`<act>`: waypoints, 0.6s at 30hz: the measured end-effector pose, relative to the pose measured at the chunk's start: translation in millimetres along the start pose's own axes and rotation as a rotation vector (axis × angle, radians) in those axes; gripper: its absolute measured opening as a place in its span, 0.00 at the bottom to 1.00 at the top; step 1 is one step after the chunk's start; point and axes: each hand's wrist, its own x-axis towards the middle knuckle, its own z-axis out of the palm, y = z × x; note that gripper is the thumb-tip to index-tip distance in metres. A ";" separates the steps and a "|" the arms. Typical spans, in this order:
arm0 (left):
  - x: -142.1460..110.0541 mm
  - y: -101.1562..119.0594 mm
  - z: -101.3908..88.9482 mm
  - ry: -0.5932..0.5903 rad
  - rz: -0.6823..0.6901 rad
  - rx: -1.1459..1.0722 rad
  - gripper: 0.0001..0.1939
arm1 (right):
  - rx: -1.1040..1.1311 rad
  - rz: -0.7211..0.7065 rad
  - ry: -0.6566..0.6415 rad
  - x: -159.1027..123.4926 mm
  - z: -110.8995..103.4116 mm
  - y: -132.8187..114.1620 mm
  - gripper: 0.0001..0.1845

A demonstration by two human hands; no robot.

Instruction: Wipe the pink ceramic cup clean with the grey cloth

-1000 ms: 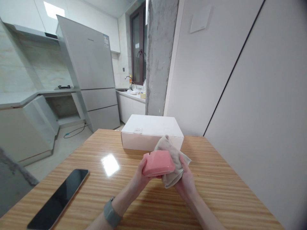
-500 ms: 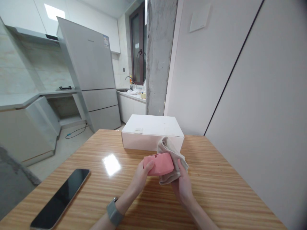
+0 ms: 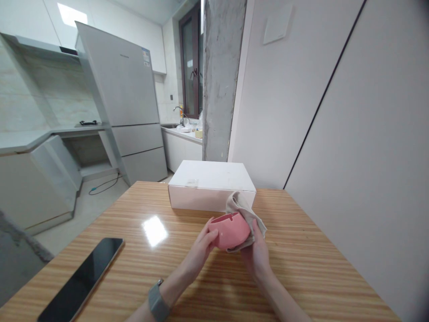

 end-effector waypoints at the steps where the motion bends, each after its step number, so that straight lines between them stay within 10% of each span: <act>1: -1.3 0.4 0.1 0.010 0.029 0.054 0.29 | 0.019 0.027 -0.020 0.1 1.1 -2.5 0.26; 9: -5.0 -0.5 3.5 0.050 0.049 0.034 0.40 | 0.087 0.160 -0.070 -1.6 6.4 1.0 0.25; 18: 0.5 -0.7 0.2 0.181 0.055 0.055 0.36 | -0.164 -0.096 0.131 -12.2 -10.1 24.7 0.23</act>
